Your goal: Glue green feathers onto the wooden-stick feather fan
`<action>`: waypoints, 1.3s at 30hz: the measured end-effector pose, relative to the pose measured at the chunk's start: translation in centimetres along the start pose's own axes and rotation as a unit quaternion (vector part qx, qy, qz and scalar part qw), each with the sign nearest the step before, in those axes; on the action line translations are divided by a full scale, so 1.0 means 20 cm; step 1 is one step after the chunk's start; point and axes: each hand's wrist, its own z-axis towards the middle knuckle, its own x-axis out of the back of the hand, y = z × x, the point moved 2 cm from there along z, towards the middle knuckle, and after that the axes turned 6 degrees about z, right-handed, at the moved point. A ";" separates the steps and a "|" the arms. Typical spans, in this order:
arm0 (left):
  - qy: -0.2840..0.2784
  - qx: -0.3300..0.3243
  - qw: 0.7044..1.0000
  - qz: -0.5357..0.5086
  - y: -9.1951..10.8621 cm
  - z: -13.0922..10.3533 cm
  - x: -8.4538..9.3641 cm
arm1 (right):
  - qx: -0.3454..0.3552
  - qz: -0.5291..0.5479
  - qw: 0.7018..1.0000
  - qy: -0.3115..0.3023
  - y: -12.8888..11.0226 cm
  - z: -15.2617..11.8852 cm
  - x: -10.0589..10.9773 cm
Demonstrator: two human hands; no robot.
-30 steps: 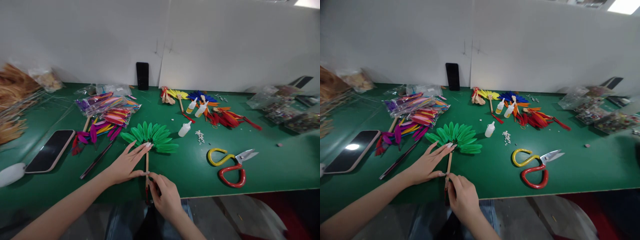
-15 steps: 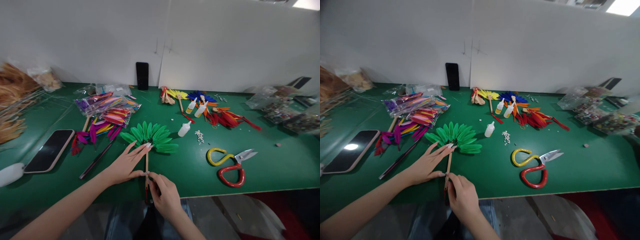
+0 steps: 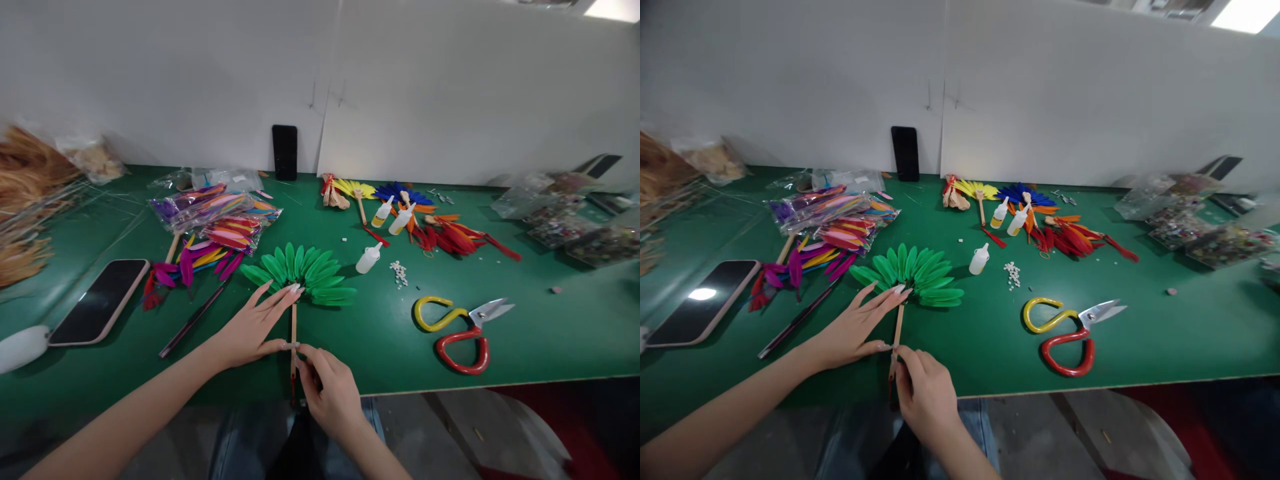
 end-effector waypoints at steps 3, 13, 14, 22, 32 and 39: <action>-0.002 0.001 1.000 -0.001 0.00 0.00 0.00 | 0.001 0.003 1.000 0.001 0.00 0.00 0.00; 0.005 0.011 1.000 -0.011 0.01 0.00 0.01 | 0.001 -0.003 1.000 0.007 -0.01 0.00 0.00; 0.004 0.010 1.000 -0.012 0.01 0.00 0.01 | 0.002 -0.001 1.000 0.008 -0.01 0.00 0.00; -0.005 0.004 1.000 -0.010 0.00 0.00 0.00 | 0.004 -0.004 1.000 0.008 0.00 0.00 0.00; 0.007 0.017 1.000 -0.014 0.01 0.00 0.01 | 0.007 -0.011 1.000 0.020 -0.01 0.00 0.00; 0.000 0.010 1.000 -0.010 0.00 0.00 0.00 | 0.001 -0.004 1.000 0.009 -0.01 0.00 0.00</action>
